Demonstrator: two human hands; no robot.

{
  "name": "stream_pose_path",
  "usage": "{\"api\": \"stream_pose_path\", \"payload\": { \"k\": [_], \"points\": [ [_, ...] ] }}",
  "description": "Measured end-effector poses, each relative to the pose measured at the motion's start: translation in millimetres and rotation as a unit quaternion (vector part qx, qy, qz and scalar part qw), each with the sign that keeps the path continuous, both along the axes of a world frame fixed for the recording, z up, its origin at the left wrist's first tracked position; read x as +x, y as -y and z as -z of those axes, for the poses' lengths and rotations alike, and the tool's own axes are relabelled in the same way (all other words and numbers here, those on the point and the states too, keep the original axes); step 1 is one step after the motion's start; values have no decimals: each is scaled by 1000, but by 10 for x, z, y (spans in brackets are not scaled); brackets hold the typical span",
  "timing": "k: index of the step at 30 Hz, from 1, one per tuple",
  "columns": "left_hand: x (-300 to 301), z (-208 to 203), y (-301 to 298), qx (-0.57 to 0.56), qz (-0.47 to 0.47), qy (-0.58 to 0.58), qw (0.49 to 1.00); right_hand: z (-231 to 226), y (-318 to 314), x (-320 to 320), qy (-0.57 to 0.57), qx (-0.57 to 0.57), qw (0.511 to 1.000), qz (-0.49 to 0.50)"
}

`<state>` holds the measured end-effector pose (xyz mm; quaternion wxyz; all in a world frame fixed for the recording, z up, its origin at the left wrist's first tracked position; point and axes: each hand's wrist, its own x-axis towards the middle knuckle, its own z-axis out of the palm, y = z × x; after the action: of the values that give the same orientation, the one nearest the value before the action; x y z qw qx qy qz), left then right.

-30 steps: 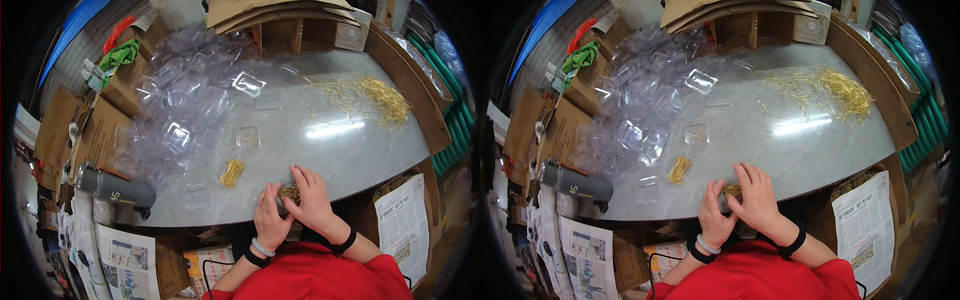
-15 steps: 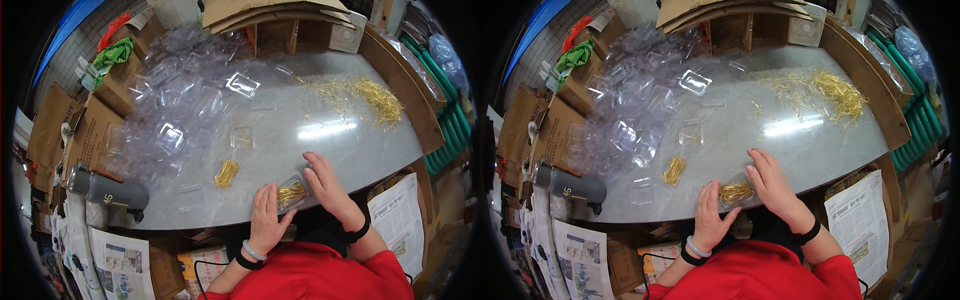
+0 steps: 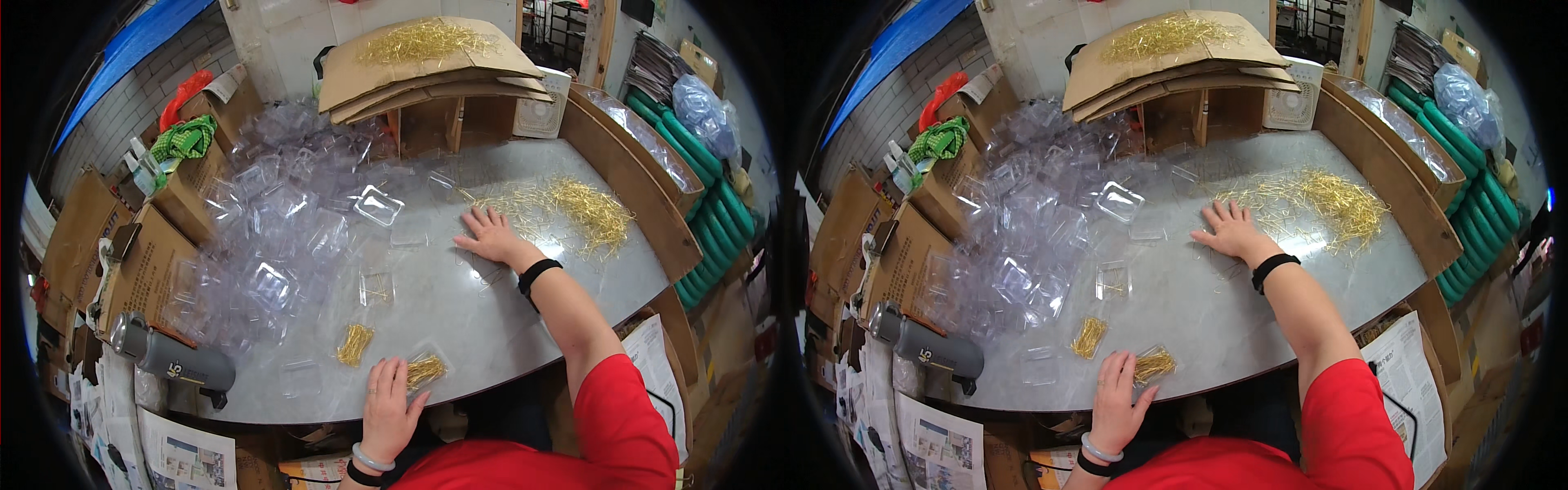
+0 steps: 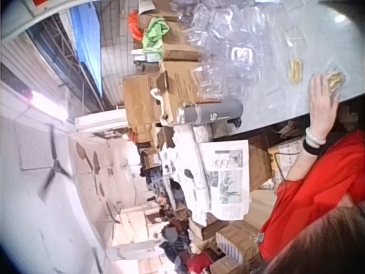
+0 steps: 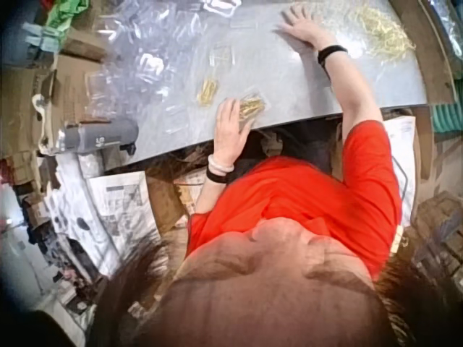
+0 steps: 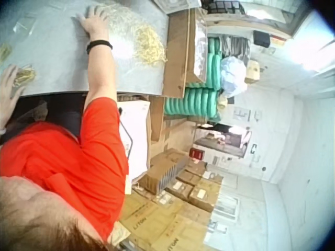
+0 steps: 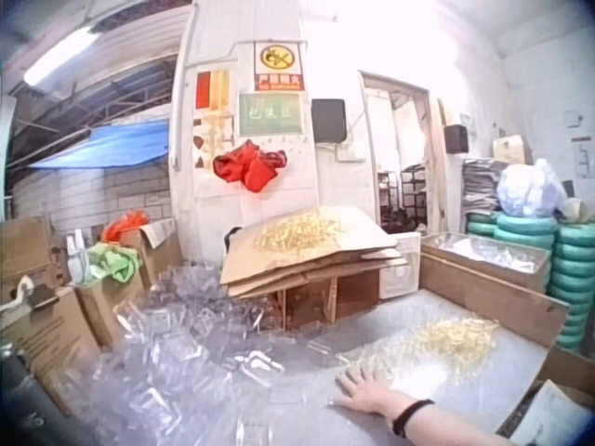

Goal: Sorting small gold metal pins and packing them into a partitioned box using newspaper as a divider.

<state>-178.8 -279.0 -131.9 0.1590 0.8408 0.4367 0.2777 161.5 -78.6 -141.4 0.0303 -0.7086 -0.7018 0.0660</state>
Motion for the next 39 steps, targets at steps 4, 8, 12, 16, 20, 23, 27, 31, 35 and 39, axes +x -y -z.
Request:
{"api": "stream_pose_path", "payload": {
  "k": [4,8,12,16,20,23,27,31,35,39],
  "points": [
    [-89,27,-39,-2,-18,-13,1000,-15,178,-227,-6,-49,988,-146],
    [-55,-30,-27,37,-27,-19,999,-9,789,-247,28,-5,971,-237],
    [66,-32,87,77,8,20,997,-4,1309,-285,22,28,972,-232],
    [168,147,212,100,90,83,987,77,1752,-378,-14,78,962,-263],
    [309,223,198,84,127,82,985,69,1779,-249,-37,96,970,-218],
    [362,251,136,57,140,74,986,104,1816,-227,16,152,980,-127],
    [407,254,82,63,122,40,990,106,1796,-266,-26,121,974,-190],
    [479,225,65,51,107,32,992,108,1819,-299,-109,121,973,-166],
    [473,243,99,47,99,24,994,75,1896,-381,18,128,973,-189],
    [526,277,143,68,99,-1,993,73,1959,-499,36,127,981,-144]
  ]
}}
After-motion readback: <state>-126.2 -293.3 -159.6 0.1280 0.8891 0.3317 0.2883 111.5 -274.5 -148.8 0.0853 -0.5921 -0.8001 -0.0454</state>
